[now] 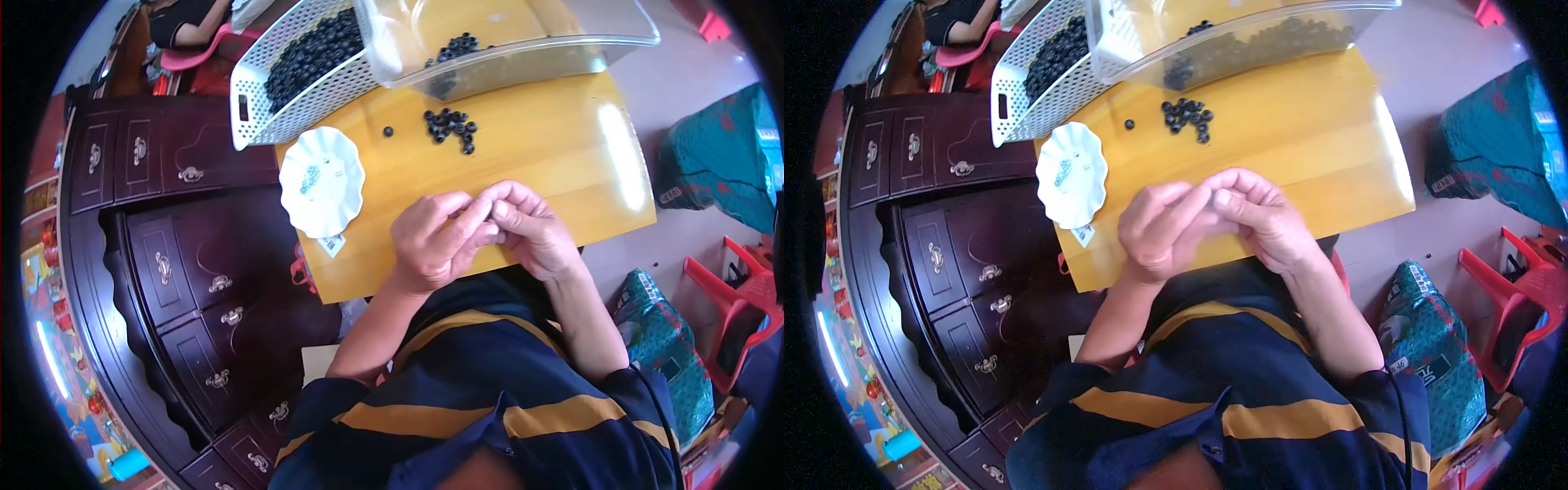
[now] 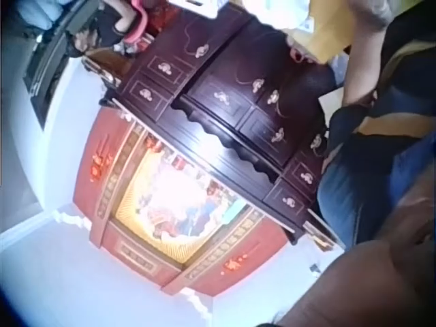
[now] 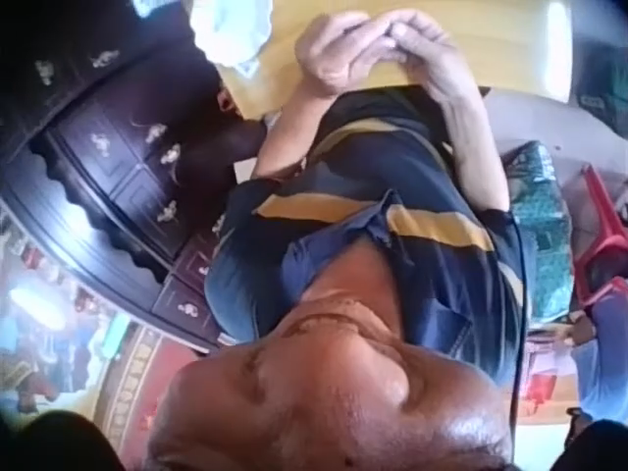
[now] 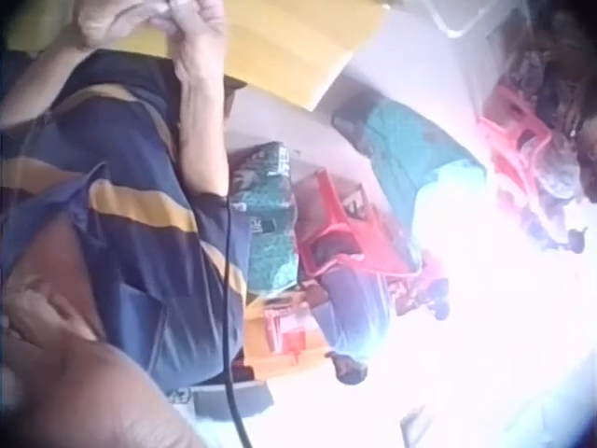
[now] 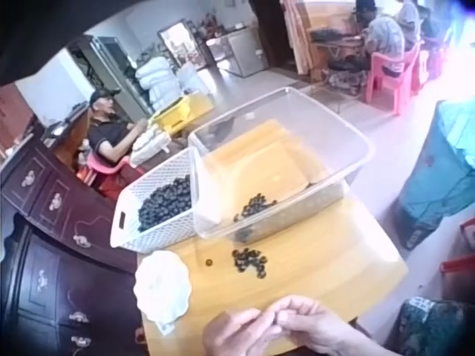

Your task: Peeling and sorting small black seeds or fruit by hand at a table.

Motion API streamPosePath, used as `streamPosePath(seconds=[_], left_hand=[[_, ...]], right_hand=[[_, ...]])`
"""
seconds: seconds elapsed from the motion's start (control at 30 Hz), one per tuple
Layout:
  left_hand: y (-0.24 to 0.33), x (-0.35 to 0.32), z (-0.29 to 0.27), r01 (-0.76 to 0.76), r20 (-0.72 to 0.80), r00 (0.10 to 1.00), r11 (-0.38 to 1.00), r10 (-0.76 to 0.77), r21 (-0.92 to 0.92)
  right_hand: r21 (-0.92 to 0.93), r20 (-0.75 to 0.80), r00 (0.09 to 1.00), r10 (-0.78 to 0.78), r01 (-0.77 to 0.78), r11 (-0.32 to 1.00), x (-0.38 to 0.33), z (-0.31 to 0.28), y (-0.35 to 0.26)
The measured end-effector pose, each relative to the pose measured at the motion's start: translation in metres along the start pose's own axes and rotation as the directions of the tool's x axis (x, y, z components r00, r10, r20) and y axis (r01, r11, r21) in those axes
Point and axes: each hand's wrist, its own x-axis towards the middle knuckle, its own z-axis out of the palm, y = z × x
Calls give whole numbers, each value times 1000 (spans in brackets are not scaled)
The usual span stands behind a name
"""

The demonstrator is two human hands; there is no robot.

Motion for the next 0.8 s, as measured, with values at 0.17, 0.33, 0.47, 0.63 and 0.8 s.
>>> streamPosePath(seconds=[0.17, 0.33, 0.47, 0.63, 0.8], left_hand=[[-16, 23, -13, 133, 48, 990, 991, -132, -17], [-60, 48, 2, 82, 149, 982, 968, -120, 238], [-78, 47, 11, -92, 340, 939, 920, -46, 380], [-79, 38, 10, -69, 312, 947, 904, -73, 422], [-80, 41, 9, -37, 288, 955, 933, -73, 358]], right_hand=[[-18, 15, 1000, -16, 16, 1000, -2, 4, -13], [-67, 7, 999, -47, 47, 997, -1, 2, -11], [-75, 10, 999, -48, 49, 996, 0, -3, -11], [-76, -9, 999, -46, 45, 996, 0, -3, -14], [-89, -14, 999, -44, 42, 995, 1, -3, -13]])
